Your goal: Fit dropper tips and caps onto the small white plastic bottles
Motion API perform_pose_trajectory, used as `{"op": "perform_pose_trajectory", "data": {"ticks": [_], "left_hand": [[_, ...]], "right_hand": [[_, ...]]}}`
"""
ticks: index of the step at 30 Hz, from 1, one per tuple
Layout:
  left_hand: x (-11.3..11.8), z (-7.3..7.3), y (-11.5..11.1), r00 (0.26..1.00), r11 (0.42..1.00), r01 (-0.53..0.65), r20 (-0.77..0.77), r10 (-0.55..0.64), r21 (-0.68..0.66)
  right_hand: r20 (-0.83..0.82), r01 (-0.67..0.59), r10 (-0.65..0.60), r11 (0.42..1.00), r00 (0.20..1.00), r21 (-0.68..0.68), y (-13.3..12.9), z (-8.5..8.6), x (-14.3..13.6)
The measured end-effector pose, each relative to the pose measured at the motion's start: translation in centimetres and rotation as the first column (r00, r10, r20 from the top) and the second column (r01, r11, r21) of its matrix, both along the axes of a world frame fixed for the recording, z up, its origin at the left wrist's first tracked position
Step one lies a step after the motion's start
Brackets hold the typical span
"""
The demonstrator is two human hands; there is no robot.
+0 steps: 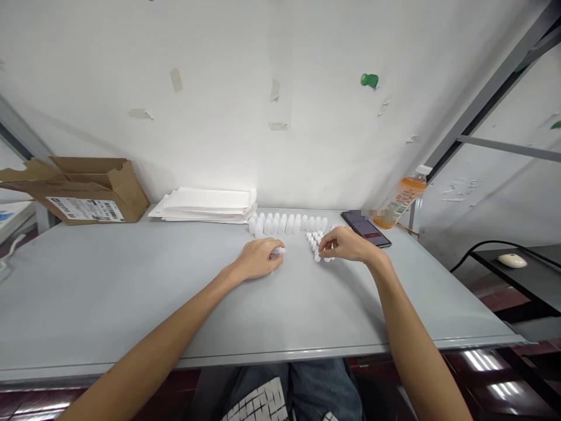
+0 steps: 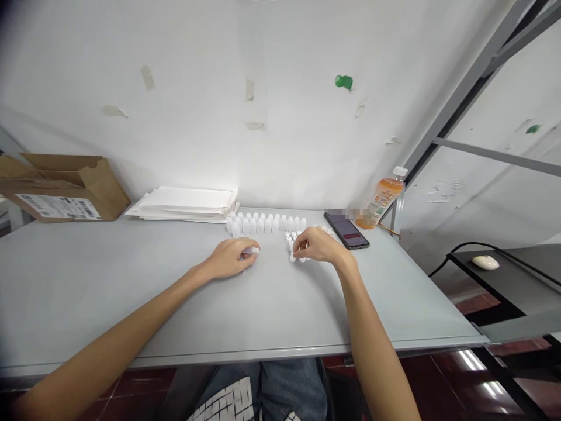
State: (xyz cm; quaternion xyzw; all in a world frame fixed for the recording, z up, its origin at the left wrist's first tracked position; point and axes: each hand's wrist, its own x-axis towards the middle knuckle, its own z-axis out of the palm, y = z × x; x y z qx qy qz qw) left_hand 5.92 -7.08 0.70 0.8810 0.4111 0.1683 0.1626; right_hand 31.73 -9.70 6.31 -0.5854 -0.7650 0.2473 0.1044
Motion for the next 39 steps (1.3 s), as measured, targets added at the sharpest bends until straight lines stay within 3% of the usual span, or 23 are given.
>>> {"op": "perform_pose_trajectory", "data": {"ticks": [10, 20, 27, 33, 39], "left_hand": [[0.1, 0.1, 0.0, 1.0, 1.0, -0.002, 0.017, 0.002, -0.021], [0.0, 0.4, -0.1, 1.0, 0.999, -0.001, 0.006, 0.001, -0.038], [0.0, 0.4, -0.2, 1.0, 0.999, 0.001, 0.015, -0.001, -0.043], [0.0, 0.3, -0.2, 1.0, 1.0, 0.013, 0.013, -0.013, -0.027], [0.0, 0.5, -0.3, 0.999, 0.999, 0.014, 0.029, -0.013, -0.032]], "right_hand": [[-0.021, -0.038, 0.038, 0.999, 0.999, 0.007, 0.3, -0.6, -0.6], [-0.036, -0.016, 0.015, 1.0, 0.999, -0.019, -0.3, 0.0, -1.4], [-0.09, -0.104, 0.107, 0.994, 0.99, 0.036, -0.5, -0.5, -2.8], [-0.017, -0.111, 0.114, 0.986, 0.993, 0.121, -0.4, -1.9, -4.7], [0.048, -0.117, 0.111, 0.985, 0.993, 0.13, -0.7, -2.1, -5.7]]}}
